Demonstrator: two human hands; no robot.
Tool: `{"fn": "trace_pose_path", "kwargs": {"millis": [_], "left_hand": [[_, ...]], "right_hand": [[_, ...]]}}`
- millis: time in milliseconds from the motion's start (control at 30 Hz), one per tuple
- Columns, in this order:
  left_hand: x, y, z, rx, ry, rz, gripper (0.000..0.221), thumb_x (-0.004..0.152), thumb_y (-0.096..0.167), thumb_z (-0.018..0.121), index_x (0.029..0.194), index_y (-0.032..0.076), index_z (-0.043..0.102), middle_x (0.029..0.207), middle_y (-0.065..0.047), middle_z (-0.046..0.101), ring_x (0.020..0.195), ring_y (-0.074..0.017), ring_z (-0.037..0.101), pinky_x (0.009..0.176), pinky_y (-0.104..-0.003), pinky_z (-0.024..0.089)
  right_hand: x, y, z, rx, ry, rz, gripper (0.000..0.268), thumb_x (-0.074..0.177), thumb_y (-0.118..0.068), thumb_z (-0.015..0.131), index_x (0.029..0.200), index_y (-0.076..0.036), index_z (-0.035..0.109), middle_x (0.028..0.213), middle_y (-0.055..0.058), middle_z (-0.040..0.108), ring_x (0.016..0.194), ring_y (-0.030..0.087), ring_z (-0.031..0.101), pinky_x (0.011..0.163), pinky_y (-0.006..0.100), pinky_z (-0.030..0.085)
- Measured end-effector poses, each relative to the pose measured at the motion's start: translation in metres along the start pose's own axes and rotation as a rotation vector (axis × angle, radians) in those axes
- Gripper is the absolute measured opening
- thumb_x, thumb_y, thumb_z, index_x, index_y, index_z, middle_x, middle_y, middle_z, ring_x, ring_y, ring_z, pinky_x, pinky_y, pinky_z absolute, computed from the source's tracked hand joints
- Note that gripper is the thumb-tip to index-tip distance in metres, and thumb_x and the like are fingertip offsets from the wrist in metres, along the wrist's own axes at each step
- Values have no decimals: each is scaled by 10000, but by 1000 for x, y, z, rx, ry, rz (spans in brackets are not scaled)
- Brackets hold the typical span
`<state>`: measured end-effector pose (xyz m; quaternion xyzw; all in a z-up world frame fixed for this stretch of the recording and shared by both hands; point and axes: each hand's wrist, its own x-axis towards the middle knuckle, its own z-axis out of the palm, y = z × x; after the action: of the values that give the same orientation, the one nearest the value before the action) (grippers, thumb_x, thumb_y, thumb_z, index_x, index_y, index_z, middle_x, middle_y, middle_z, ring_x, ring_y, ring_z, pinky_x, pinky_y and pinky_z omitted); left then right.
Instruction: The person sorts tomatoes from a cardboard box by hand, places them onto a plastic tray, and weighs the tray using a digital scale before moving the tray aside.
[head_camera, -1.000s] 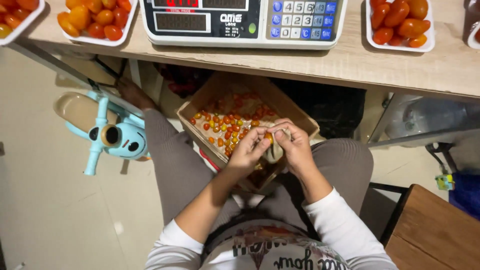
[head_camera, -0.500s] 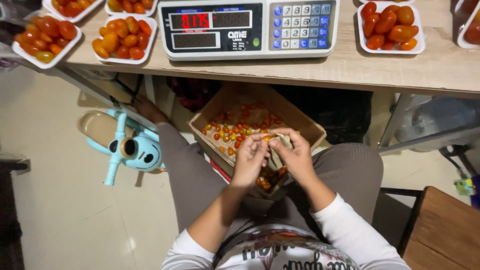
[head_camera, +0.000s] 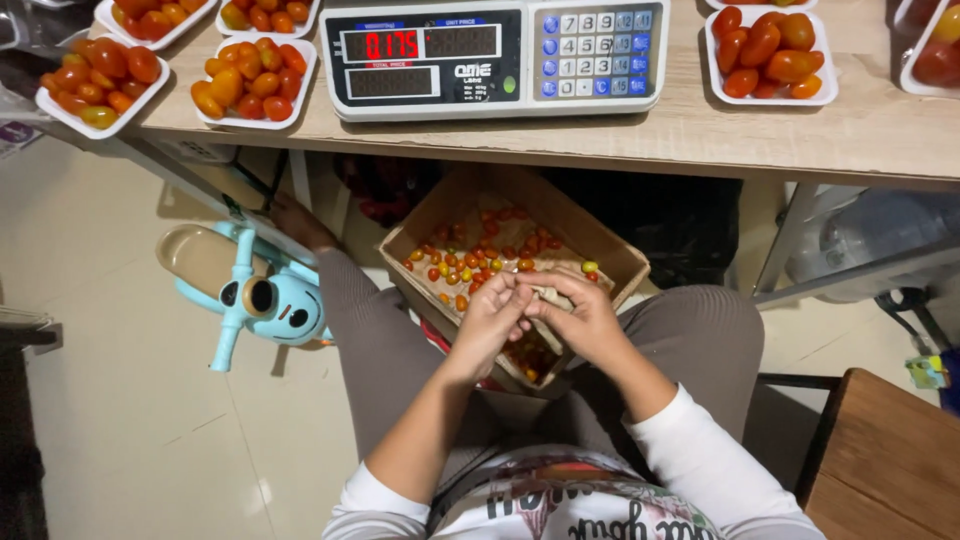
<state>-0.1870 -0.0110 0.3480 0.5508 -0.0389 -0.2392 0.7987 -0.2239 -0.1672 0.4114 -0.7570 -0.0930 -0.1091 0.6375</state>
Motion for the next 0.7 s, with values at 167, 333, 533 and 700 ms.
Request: {"fn": "trace_pose_path", "kwargs": {"millis": [167, 333, 533, 700], "left_hand": [[-3, 12, 9, -94, -30, -88, 416, 1038, 420, 599, 1249, 62, 593, 929, -74, 658, 657, -109, 641, 459, -129, 466], [-13, 32, 18, -141, -109, -152, 379, 1047, 363, 597, 1321, 105, 554, 1050, -74, 646, 708, -141, 684, 443, -134, 466], [-13, 28, 19, -97, -68, -107, 376, 1040, 346, 605, 1301, 76, 627, 914, -65, 625, 677, -131, 662, 408, -131, 456], [-16, 45, 24, -87, -18, -45, 405, 1023, 320, 629, 1333, 60, 610, 864, -55, 609, 704, -101, 620, 439, -122, 456]], "right_hand": [[-4, 16, -1, 29, 86, 74, 448, 791, -162, 875, 1214, -76, 754, 1066, 91, 734, 1017, 195, 638, 993, 405, 474], [-7, 20, -6, 186, 197, 136, 273, 838, -78, 838, 1064, -14, 699, 908, 91, 676, 853, 155, 614, 843, 355, 516], [-6, 24, -14, 138, 214, 141, 141, 872, -100, 822, 901, -34, 700, 805, 67, 698, 797, 122, 589, 782, 308, 491], [1, -1, -5, 155, 178, 181, 156, 850, -108, 837, 950, -49, 733, 820, 43, 679, 836, 129, 562, 808, 304, 471]]}}
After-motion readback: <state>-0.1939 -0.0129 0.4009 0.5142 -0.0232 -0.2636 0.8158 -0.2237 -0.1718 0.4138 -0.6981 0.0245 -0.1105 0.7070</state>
